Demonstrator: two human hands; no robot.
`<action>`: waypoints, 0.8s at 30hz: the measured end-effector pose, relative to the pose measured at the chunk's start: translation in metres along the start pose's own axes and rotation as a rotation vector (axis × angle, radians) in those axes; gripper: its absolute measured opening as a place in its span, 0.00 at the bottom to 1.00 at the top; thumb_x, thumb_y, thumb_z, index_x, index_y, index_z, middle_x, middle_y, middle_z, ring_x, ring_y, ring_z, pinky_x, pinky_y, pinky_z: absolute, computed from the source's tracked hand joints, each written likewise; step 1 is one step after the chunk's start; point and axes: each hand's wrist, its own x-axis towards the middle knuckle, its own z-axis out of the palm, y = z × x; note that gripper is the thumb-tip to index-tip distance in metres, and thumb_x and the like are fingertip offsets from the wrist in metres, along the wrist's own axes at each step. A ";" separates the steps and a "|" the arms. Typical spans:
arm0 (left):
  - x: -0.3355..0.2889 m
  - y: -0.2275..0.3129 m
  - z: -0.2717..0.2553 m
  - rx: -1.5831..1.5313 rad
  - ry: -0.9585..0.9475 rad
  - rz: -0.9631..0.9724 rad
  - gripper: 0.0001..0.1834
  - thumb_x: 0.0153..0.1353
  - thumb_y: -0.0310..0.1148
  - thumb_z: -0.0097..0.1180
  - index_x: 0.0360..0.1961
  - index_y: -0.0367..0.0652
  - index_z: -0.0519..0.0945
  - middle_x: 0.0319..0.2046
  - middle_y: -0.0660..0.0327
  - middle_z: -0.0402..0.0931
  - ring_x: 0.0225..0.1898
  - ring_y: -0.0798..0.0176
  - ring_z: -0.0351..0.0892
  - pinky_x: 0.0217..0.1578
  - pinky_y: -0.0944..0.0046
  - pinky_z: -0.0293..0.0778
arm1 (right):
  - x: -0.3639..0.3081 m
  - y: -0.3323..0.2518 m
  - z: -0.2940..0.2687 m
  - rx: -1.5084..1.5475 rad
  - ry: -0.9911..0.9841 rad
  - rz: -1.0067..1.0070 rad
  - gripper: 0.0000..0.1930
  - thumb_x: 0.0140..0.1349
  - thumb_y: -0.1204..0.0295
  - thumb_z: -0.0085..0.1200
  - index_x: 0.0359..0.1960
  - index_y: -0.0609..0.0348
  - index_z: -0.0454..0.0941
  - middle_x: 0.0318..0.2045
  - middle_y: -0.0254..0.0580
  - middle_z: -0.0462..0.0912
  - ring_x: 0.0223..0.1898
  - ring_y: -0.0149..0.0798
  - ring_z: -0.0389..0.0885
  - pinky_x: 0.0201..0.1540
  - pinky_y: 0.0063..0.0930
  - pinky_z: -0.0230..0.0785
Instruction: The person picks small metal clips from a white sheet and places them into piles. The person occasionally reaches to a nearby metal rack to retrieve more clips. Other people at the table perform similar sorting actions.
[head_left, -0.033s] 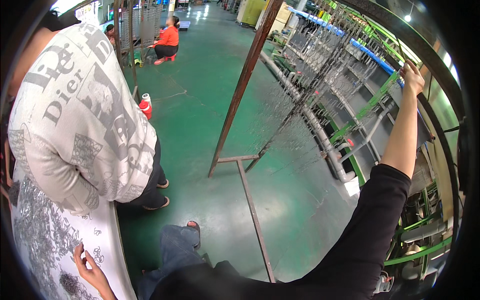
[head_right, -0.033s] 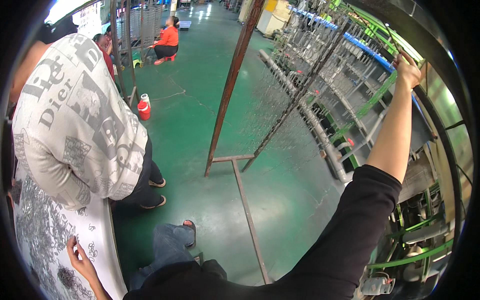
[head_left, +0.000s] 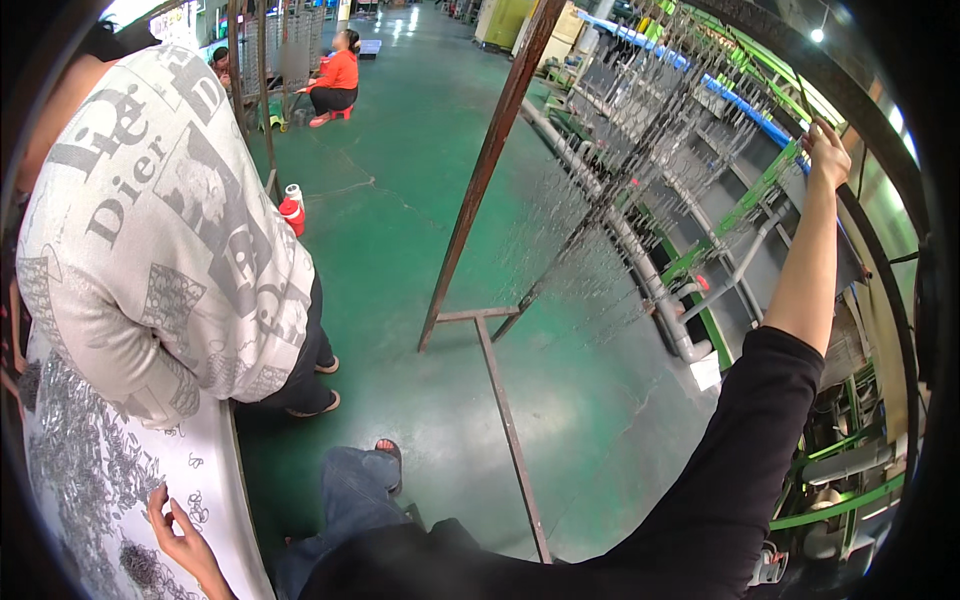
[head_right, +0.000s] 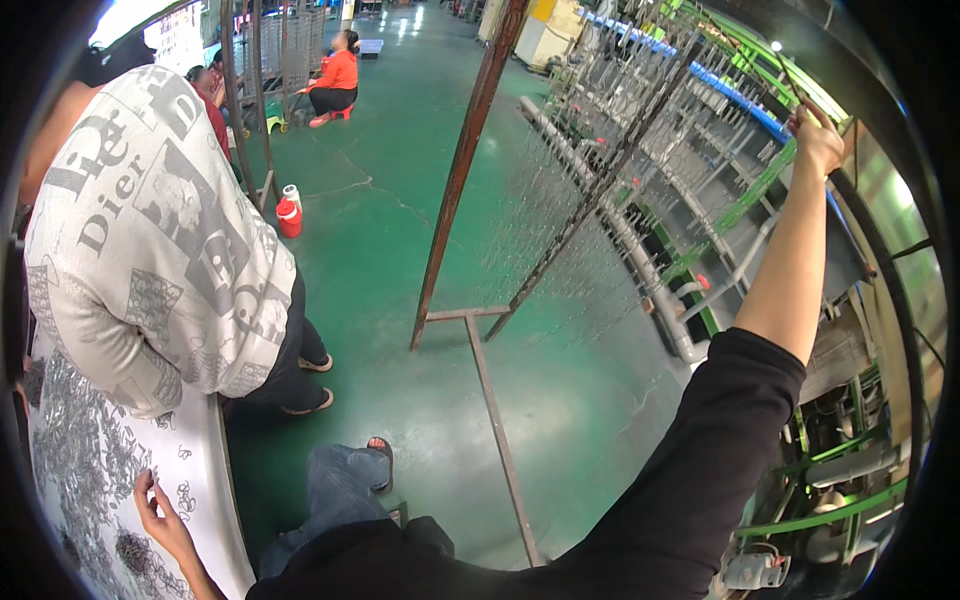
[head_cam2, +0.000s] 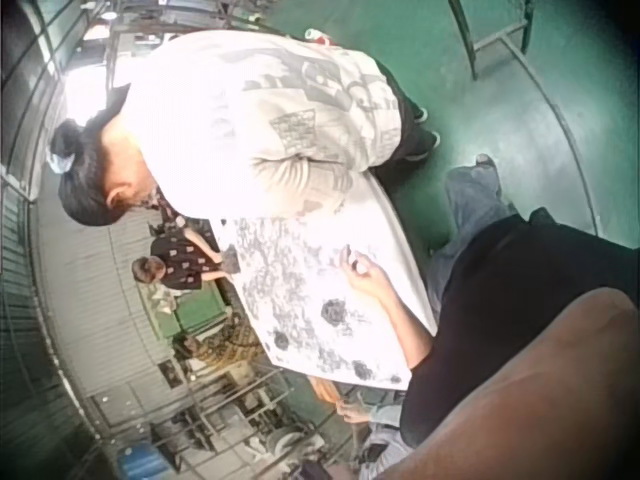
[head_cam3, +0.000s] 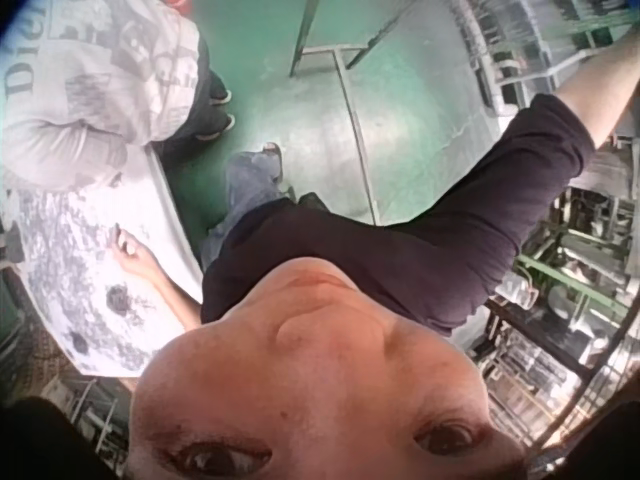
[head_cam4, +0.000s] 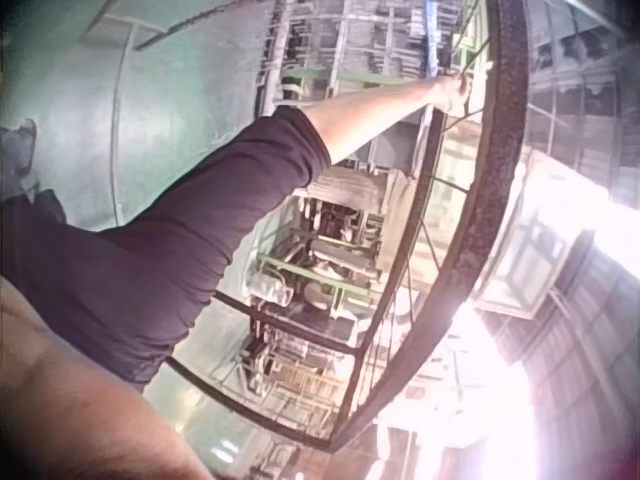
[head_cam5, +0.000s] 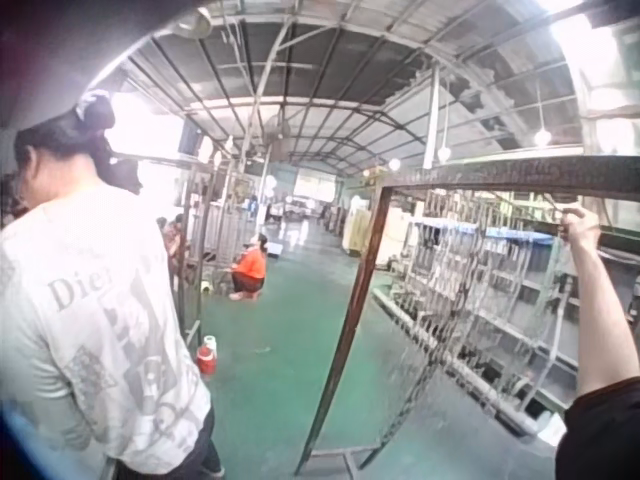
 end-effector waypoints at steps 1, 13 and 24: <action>0.000 0.001 0.000 0.003 -0.005 0.001 0.14 0.68 0.25 0.47 0.53 0.38 0.76 0.50 0.57 0.77 0.51 0.60 0.75 0.44 0.65 0.69 | 0.008 0.005 -0.003 -0.015 -0.029 -0.023 0.13 0.59 0.74 0.63 0.46 0.58 0.84 0.32 0.45 0.85 0.29 0.30 0.84 0.33 0.17 0.78; 0.012 -0.008 0.018 -0.019 -0.144 0.089 0.14 0.69 0.27 0.49 0.53 0.37 0.76 0.50 0.55 0.77 0.50 0.60 0.76 0.47 0.62 0.72 | -0.215 0.140 -0.079 0.057 -0.024 -0.299 0.24 0.52 0.68 0.71 0.45 0.71 0.75 0.33 0.44 0.82 0.27 0.30 0.79 0.32 0.23 0.73; 0.014 0.009 0.029 0.072 -0.296 0.144 0.14 0.68 0.25 0.48 0.52 0.36 0.77 0.50 0.55 0.77 0.51 0.59 0.76 0.47 0.63 0.74 | -0.584 0.349 -0.104 -0.514 -0.357 0.836 0.18 0.59 0.70 0.63 0.50 0.56 0.75 0.30 0.36 0.81 0.25 0.30 0.82 0.21 0.27 0.73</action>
